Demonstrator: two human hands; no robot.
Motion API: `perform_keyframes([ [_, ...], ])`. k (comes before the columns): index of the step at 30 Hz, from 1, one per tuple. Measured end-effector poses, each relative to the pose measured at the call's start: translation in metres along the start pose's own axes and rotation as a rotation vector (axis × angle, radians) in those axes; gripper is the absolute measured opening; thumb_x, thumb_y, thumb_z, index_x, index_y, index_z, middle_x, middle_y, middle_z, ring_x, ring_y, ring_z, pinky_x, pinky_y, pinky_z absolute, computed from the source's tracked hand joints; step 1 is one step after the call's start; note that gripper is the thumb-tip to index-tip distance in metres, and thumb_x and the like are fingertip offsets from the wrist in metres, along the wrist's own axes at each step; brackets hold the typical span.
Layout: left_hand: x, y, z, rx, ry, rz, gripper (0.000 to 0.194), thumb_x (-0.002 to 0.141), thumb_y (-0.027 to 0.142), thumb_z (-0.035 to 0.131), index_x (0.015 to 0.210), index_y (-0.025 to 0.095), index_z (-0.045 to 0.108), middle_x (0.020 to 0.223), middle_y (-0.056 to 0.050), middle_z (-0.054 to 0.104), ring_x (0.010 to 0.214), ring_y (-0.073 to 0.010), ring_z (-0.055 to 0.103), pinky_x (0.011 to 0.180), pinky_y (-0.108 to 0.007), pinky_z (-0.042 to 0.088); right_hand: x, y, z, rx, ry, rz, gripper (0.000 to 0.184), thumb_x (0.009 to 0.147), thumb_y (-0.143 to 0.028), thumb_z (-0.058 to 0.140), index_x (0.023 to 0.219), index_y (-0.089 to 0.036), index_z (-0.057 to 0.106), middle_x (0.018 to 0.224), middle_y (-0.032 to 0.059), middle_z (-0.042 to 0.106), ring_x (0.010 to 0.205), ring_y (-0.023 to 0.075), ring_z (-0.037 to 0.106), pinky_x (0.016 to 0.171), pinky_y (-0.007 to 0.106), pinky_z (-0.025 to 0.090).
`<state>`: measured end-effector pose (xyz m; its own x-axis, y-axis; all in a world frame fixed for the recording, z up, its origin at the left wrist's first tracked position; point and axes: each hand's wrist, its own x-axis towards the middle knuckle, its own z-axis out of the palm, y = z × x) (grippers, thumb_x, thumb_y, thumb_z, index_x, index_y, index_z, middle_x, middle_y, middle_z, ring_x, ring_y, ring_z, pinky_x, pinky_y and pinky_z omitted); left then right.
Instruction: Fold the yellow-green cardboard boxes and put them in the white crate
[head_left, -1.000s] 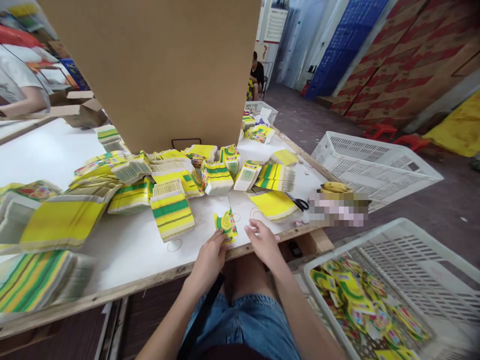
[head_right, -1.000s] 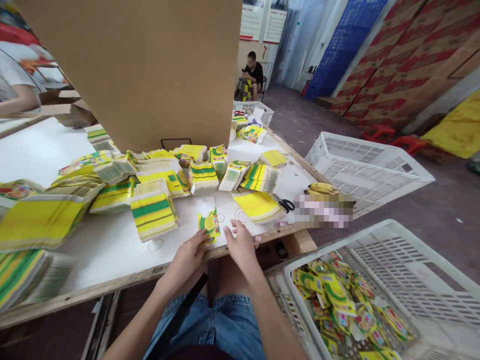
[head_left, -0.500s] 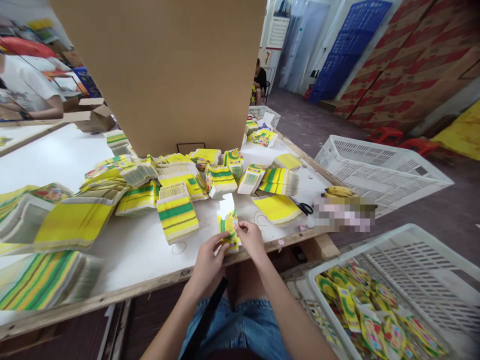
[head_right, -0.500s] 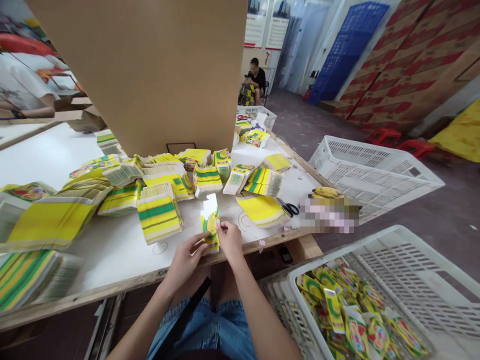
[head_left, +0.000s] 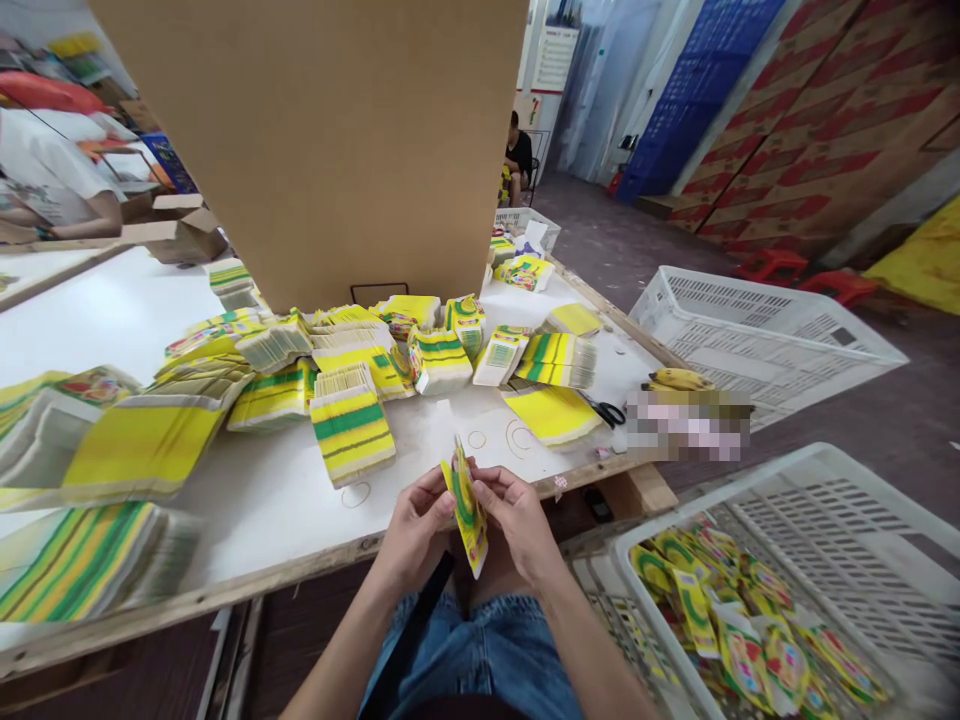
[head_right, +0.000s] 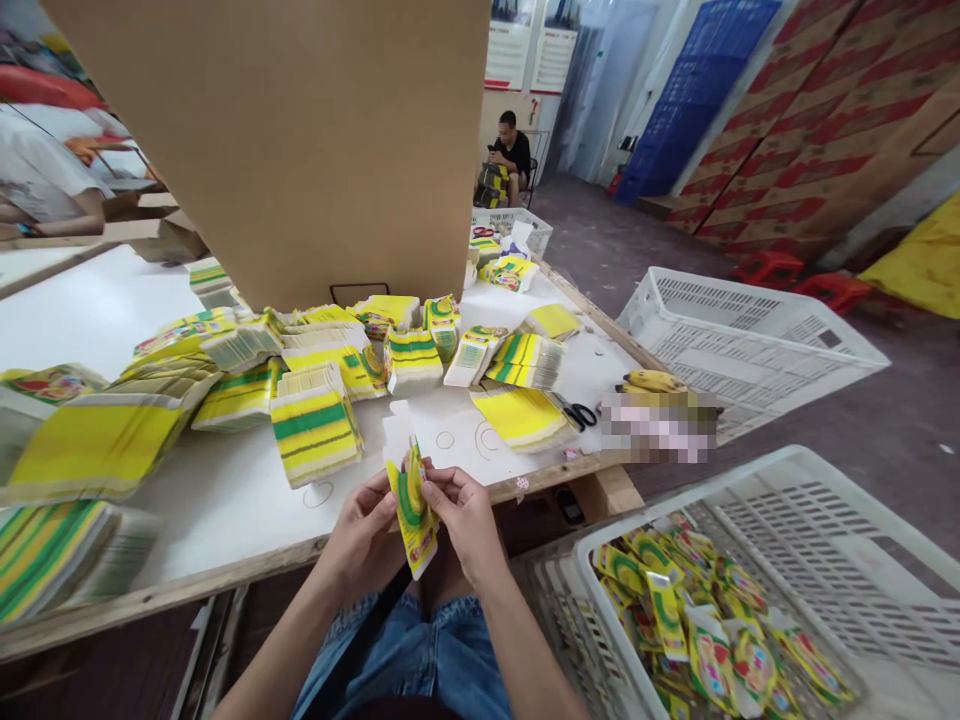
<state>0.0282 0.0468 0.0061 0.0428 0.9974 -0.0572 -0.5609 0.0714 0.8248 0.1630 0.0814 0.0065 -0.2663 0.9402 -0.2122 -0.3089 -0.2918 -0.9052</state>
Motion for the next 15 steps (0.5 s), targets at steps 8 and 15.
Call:
perform_keyframes([
  [8, 0.001, -0.011, 0.002, -0.034, 0.112, -0.017, 0.029, 0.081, 0.031, 0.071, 0.103, 0.014, 0.065, 0.088, -0.006, 0.074, 0.08, -0.0192, 0.07, 0.071, -0.028, 0.055, -0.006, 0.0, -0.006, -0.098, -0.014, -0.021, 0.035, 0.069, -0.045, 0.079, 0.084, -0.016, 0.066, 0.074, 0.0039, 0.072, 0.067, 0.0182, 0.066, 0.068, 0.031, 0.053],
  [15, -0.004, -0.01, 0.006, 0.195, 0.168, 0.04, 0.056, 0.084, 0.029, 0.067, 0.129, 0.027, 0.033, 0.095, -0.003, 0.071, 0.074, -0.0153, 0.068, 0.065, -0.024, 0.051, -0.012, 0.006, -0.006, -0.426, 0.128, -0.248, 0.026, 0.083, -0.039, 0.067, 0.097, -0.018, 0.059, 0.08, 0.0034, 0.067, 0.065, 0.0157, 0.059, 0.062, 0.027, 0.048],
])
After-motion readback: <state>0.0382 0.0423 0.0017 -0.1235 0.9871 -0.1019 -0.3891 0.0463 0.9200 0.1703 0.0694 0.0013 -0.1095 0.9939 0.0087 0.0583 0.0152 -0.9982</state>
